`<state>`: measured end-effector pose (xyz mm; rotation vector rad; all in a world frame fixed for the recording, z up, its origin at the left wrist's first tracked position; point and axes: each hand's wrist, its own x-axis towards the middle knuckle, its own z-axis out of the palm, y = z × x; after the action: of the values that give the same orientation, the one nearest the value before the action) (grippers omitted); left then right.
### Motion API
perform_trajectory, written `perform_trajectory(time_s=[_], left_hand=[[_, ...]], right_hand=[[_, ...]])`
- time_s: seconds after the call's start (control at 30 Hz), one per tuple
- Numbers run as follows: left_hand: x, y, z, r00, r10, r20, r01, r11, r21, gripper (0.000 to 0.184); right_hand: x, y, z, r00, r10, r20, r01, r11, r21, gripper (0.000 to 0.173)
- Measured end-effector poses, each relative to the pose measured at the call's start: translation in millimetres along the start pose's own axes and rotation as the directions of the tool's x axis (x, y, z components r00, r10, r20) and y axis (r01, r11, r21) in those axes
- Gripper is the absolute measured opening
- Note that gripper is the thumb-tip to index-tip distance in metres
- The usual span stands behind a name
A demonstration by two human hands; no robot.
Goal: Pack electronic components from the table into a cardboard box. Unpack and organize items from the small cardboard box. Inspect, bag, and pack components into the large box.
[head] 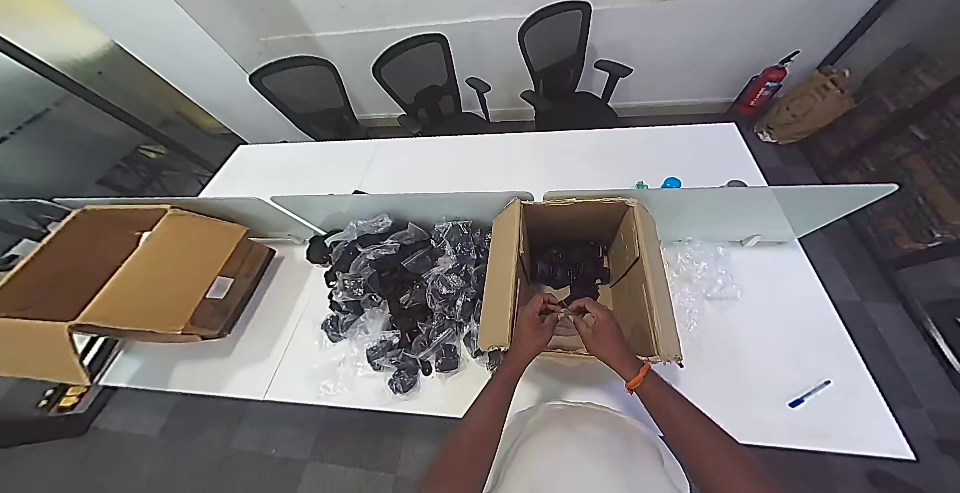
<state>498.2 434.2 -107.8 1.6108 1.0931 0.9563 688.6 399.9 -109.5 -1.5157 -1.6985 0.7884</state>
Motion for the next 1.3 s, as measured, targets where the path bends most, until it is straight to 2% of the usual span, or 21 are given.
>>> perform_trajectory(time_s=[0.23, 0.53, 0.8, 0.93, 1.0, 1.1, 1.2, 1.3], left_hand=[[0, -4, -1, 0.998, 0.070, 0.003, -0.070, 0.995, -0.070, 0.020], [-3, -6, -2, 0.991, 0.099, 0.090, -0.098, 0.995, -0.011, 0.015], [-6, -3, 0, 0.983, 0.103, 0.152, -0.104, 0.995, 0.002, 0.016], [-6, -6, -1, 0.990, 0.112, 0.080, -0.110, 0.993, -0.034, 0.014], [-4, -5, -2, 0.994, 0.103, 0.020, -0.102, 0.992, -0.076, 0.014], [-4, -3, -2, 0.995, 0.085, -0.053, -0.091, 0.988, -0.128, 0.013], [-5, -4, -1, 0.996, 0.088, -0.025, -0.090, 0.985, -0.145, 0.015], [-5, -3, -2, 0.994, 0.089, 0.056, -0.078, 0.982, -0.172, 0.025]], right_hand=[[1, 2, 1, 1.000, 0.002, 0.031, -0.004, 0.997, 0.075, 0.021], [-4, -2, -2, 0.997, -0.074, 0.036, 0.068, 0.989, 0.130, 0.016], [-8, -20, -3, 0.991, 0.022, 0.132, -0.007, 0.994, -0.113, 0.019], [-5, -12, 0, 0.997, -0.023, 0.069, 0.023, 1.000, -0.006, 0.020], [-3, -8, 0, 0.996, -0.054, 0.066, 0.052, 0.998, 0.026, 0.027], [-3, -6, 1, 0.998, -0.031, 0.062, 0.029, 0.999, 0.046, 0.026], [-3, -8, -1, 0.998, 0.022, 0.058, -0.027, 0.995, 0.091, 0.025], [-4, -11, -3, 0.996, 0.079, 0.051, -0.084, 0.992, 0.100, 0.027]])
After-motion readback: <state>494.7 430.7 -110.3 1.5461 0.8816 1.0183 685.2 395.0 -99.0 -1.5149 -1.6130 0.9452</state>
